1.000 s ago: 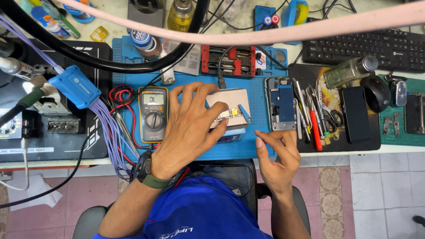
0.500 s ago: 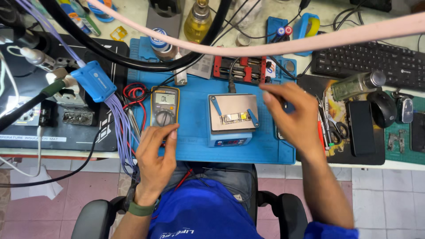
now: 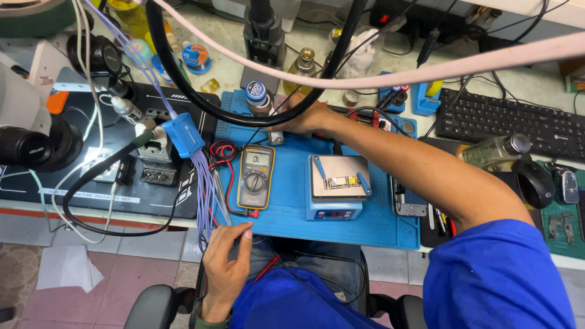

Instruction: The person uses a multimeter to test a small circuit board, then wipes a hot plate and places the board on it. The person handles the board and wipes the plate with a tissue.

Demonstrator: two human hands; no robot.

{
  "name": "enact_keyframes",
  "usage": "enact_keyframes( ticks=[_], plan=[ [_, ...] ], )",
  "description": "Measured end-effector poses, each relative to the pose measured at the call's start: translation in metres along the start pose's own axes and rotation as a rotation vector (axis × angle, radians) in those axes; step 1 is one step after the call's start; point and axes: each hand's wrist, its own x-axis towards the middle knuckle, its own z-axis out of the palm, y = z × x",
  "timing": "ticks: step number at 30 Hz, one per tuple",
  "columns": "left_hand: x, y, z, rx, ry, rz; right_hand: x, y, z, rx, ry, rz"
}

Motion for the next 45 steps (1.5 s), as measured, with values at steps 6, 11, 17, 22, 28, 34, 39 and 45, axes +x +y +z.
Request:
enact_keyframes(
  ticks=[6, 11, 17, 22, 28, 34, 39, 45],
  plan=[
    [0.008, -0.001, 0.005, -0.052, -0.007, 0.044, -0.006, 0.015, 0.007, 0.398, 0.131, 0.06],
    [0.016, 0.008, 0.023, -0.111, -0.055, 0.098, -0.073, 0.086, -0.009, 0.799, 0.323, 0.265],
    [0.028, 0.014, 0.046, -0.188, -0.128, 0.142, -0.217, 0.129, -0.003, 0.97, 0.672, 0.145],
    [0.028, 0.012, 0.055, -0.168, -0.112, 0.102, -0.283, 0.109, 0.089, 1.062, 1.168, -0.121],
    [0.021, 0.02, 0.076, -0.245, -0.125, 0.096, -0.253, 0.073, 0.166, 1.237, 1.365, -0.145],
    [0.026, 0.02, 0.093, -0.282, -0.258, 0.17, -0.24, 0.061, 0.153, 1.365, 1.364, -0.216],
    [0.026, 0.019, 0.094, -0.252, -0.266, 0.136, -0.222, 0.056, 0.125, 1.018, 1.308, -0.351],
    [0.025, 0.025, 0.096, -0.214, -0.2, 0.139, -0.203, 0.06, 0.08, 0.9, 0.969, -0.141]
  ],
)
